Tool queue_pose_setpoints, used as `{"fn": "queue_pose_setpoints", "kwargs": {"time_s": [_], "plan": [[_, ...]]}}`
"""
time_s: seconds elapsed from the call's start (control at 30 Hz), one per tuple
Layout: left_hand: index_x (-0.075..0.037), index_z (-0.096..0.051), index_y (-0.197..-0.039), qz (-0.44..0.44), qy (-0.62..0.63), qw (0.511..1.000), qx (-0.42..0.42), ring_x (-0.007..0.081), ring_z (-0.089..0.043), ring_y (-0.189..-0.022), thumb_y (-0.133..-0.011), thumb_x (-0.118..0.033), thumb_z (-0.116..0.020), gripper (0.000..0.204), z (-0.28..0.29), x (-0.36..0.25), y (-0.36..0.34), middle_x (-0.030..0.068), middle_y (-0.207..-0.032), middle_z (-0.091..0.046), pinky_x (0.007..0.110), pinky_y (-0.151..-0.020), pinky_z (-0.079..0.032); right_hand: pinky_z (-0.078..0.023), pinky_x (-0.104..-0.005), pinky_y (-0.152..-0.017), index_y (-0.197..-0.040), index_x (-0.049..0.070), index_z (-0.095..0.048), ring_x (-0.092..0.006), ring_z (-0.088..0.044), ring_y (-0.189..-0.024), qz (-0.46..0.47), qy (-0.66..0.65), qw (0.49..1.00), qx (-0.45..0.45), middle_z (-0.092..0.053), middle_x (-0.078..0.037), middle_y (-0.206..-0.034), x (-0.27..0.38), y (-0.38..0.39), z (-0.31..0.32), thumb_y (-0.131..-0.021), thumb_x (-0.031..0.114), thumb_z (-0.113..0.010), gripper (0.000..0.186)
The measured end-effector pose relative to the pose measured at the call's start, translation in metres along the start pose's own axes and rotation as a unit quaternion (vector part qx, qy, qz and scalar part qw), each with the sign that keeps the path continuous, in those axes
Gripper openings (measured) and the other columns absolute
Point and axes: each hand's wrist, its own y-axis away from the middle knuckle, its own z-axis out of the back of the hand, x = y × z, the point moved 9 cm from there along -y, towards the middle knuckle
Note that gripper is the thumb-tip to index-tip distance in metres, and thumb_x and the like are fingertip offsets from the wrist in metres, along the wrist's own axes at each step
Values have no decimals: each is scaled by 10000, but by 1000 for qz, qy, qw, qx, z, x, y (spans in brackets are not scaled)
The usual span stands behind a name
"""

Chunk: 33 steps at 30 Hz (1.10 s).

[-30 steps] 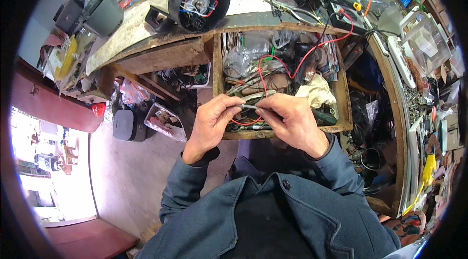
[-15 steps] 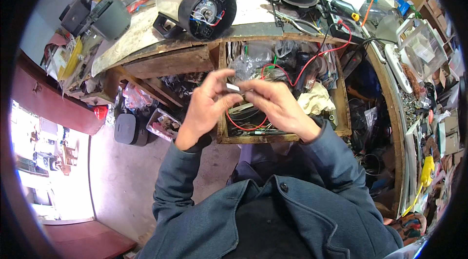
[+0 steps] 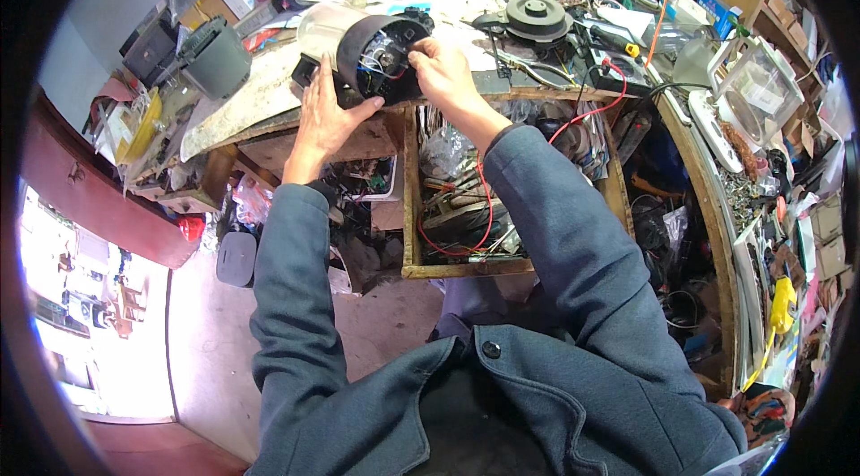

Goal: The person disassembles a blender, removes the base and jar, and uses a screwdriver to adjust internal wiring and components. They repeatedly reassemble and test the blender, then continue working on the internal wiring.

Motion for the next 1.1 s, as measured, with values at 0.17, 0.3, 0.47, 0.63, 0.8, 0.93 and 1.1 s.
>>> {"fn": "queue_pose_setpoints", "kwargs": {"time_s": [0.17,0.3,0.47,0.63,0.8,0.93,1.1], "plan": [[29,-157,-1655,14,-18,1000,4,504,-462,-1418,-772,-582,-861,1284,3,-3,4,396,-1513,-450,515,-1190,-373,-555,-452,-870,-1048,-34,-746,-396,-743,-964,17,-27,999,4,-747,-262,-961,0,-1,-7,-915,204,-626,297],[2,-153,-1662,14,8,1000,-3,504,-476,-1394,-777,-533,-879,1264,4,-1,7,386,-1469,-486,514,-1185,-381,-550,-443,-837,-1010,-36,-733,-386,-738,-897,3,-36,999,-4,-739,-251,-911,-4,-2,-9,-915,197,-621,276],[12,-151,-1660,4,29,999,-18,491,-479,-1382,-772,-474,-896,1256,0,-1,9,370,-1445,-505,511,-1175,-391,-503,-435,-609,-882,-38,-694,-307,-638,-604,-131,-165,977,4,-676,-170,-735,-23,-5,-24,-922,145,-607,206],[26,-183,-1651,-14,65,997,-37,445,-519,-1349,-765,-391,-906,1217,0,-2,7,335,-1439,-530,484,-1163,-403,-407,-365,-486,-862,0,-655,-191,-509,-491,-313,-379,871,21,-569,-54,-670,-40,0,-42,-933,91,-595,130],[5,-241,-1648,-31,65,996,-58,390,-560,-1327,-764,-322,-906,1153,-1,-2,6,291,-1435,-561,443,-1156,-419,-538,-422,-726,-940,-28,-719,-333,-706,-789,-34,41,997,-57,-721,-186,-839,-1,-11,-12,-894,136,-589,215],[47,-196,-1644,-30,89,994,-52,448,-508,-1352,-742,-351,-907,1215,-2,1,6,327,-1427,-543,485,-1170,-391,-548,-485,-842,-973,-7,-729,-422,-729,-937,2,125,990,-58,-738,-246,-928,22,-2,-6,-886,158,-590,233],[46,-199,-1644,-40,69,994,-71,453,-503,-1358,-735,-369,-915,1229,-1,0,9,329,-1426,-541,482,-1174,-391,-559,-513,-701,-975,46,-660,-396,-724,-781,166,304,938,-22,-708,-174,-816,53,16,-13,-876,141,-633,140]]}}
